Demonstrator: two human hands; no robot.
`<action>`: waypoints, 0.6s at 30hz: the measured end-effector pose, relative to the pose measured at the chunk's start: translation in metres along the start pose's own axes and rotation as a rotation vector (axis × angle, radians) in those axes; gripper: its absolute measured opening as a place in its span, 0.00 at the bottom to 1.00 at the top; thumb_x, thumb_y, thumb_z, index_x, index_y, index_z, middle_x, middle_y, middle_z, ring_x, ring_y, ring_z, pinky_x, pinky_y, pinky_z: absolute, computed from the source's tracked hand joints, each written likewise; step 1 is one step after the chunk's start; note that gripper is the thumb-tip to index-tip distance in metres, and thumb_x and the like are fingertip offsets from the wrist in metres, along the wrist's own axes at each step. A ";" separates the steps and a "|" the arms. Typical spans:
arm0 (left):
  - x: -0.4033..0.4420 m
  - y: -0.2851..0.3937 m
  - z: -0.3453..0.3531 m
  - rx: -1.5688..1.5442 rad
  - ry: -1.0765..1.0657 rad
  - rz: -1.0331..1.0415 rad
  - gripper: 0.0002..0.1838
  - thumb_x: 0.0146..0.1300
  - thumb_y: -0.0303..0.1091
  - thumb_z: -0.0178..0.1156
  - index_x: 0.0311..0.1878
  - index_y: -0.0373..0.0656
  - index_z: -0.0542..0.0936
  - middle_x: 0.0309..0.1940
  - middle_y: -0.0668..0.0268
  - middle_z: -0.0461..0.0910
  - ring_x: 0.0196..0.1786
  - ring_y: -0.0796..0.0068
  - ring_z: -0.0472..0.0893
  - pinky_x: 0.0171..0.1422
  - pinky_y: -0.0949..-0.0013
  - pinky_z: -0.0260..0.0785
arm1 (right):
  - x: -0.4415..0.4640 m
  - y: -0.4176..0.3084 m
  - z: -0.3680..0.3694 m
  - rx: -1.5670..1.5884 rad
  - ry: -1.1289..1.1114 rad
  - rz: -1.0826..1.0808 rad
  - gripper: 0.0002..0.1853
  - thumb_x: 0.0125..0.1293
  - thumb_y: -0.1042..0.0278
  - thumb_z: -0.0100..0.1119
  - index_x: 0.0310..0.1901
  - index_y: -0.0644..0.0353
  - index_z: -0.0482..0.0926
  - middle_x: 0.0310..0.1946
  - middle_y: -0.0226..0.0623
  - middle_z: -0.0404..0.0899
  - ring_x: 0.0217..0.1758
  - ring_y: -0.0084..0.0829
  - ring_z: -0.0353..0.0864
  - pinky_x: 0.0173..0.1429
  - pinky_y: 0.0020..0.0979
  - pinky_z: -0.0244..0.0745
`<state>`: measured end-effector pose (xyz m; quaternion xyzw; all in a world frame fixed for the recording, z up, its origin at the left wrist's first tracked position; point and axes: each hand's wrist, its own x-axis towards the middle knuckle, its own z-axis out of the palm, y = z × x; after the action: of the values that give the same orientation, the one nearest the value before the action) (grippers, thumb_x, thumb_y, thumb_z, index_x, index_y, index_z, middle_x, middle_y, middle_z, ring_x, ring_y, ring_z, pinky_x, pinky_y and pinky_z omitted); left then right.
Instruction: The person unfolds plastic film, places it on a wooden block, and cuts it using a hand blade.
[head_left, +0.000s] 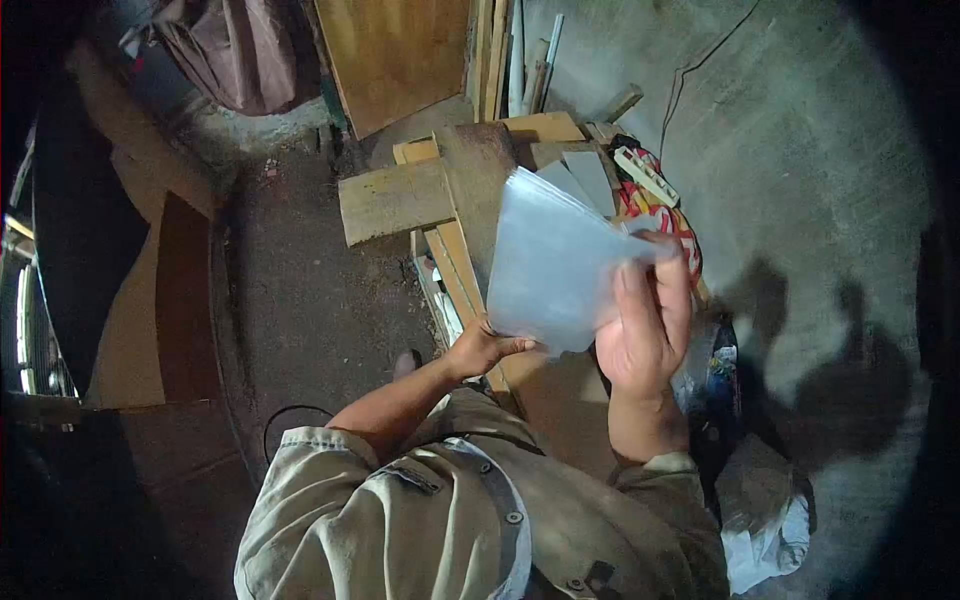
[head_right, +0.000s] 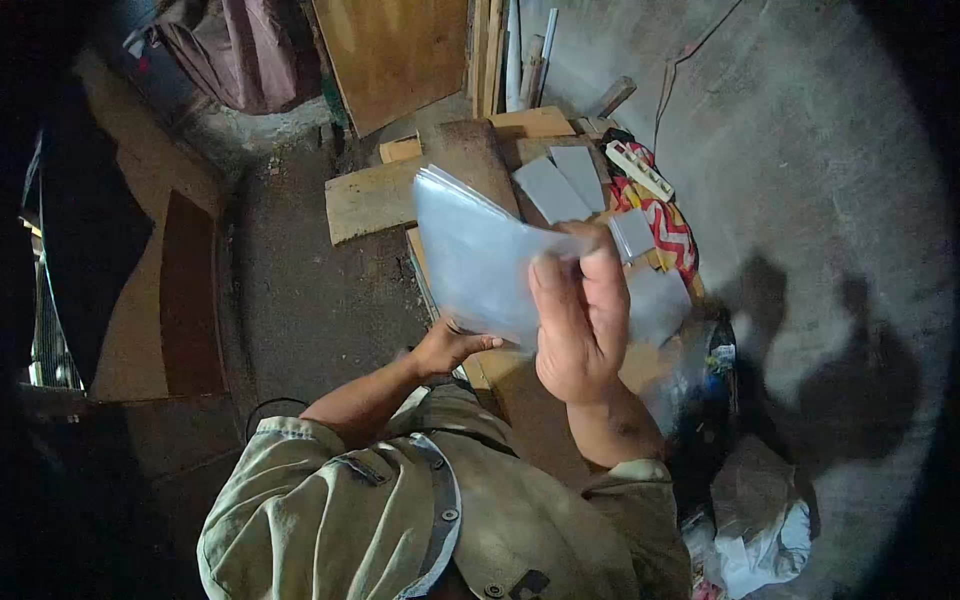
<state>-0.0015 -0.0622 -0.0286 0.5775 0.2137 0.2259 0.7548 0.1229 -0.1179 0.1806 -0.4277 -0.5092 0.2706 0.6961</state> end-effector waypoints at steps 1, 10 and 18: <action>0.001 0.003 0.000 -0.002 0.004 0.005 0.12 0.61 0.31 0.64 0.48 0.39 0.80 0.45 0.65 0.82 0.50 0.73 0.79 0.57 0.67 0.72 | -0.004 -0.001 -0.002 -0.001 -0.007 -0.001 0.07 0.71 0.73 0.47 0.47 0.65 0.69 0.35 0.26 0.66 0.35 0.14 0.60 0.41 0.18 0.58; 0.026 0.042 -0.050 0.390 0.113 0.443 0.15 0.49 0.24 0.69 0.43 0.43 0.84 0.46 0.58 0.82 0.56 0.65 0.78 0.57 0.65 0.72 | -0.054 0.000 -0.048 0.542 -0.367 0.248 0.06 0.60 0.71 0.59 0.34 0.63 0.73 0.26 0.38 0.71 0.30 0.31 0.71 0.36 0.32 0.67; -0.002 0.125 -0.044 0.930 0.055 0.826 0.17 0.47 0.31 0.65 0.44 0.44 0.85 0.55 0.57 0.78 0.60 0.50 0.74 0.60 0.56 0.70 | -0.069 0.013 -0.069 0.007 -0.340 0.502 0.06 0.65 0.76 0.54 0.43 0.61 0.75 0.37 0.28 0.74 0.41 0.20 0.71 0.48 0.23 0.65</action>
<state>-0.0406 -0.0002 0.0818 0.8748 0.0680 0.3972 0.2688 0.1653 -0.1894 0.1286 -0.4863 -0.4960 0.5035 0.5138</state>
